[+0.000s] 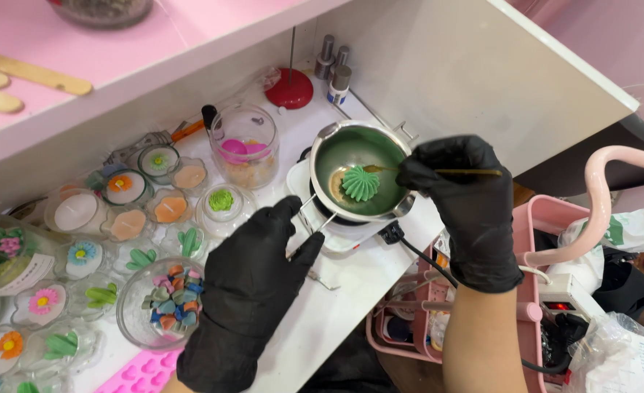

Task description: Preparing and assembling decorative cactus-themed wax candles.

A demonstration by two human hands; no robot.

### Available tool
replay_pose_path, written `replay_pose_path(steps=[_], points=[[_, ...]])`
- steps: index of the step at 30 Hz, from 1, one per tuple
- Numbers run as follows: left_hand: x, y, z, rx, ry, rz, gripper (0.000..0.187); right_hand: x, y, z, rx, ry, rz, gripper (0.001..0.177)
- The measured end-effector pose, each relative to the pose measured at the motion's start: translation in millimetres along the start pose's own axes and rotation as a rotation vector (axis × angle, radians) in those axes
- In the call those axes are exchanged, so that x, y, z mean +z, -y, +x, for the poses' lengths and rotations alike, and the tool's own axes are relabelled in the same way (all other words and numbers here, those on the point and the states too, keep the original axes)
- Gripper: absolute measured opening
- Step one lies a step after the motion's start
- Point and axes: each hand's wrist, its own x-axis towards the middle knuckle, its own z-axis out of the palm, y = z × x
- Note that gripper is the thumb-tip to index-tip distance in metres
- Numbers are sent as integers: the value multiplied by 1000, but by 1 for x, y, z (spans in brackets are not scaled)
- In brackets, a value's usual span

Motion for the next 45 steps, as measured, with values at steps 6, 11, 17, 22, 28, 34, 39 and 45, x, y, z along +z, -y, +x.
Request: replay_pose_path(steps=[6,11,17,22,28,34,39,45], points=[[7,8,-1,12,-11,12,51,-4,-12,2,-183,104,-303,16],[7,11,-4,52,-34,-38,50,3,-7,4,-156,153,-366,16],[8,13,-2,65,-17,-48,50,6,-18,22,-226,207,-298,16],[10,16,-3,72,-33,-33,52,-4,-6,27,-190,279,-318,15],[11,16,-2,63,-21,-24,51,-2,-3,34,-168,298,-465,11],[10,16,-3,56,-9,-49,51,-2,7,35,-161,438,-278,6],[10,16,-2,59,-13,-42,50,2,16,37,-318,365,-579,12],[11,18,-4,72,-27,-69,49,5,21,32,8,462,-243,8]])
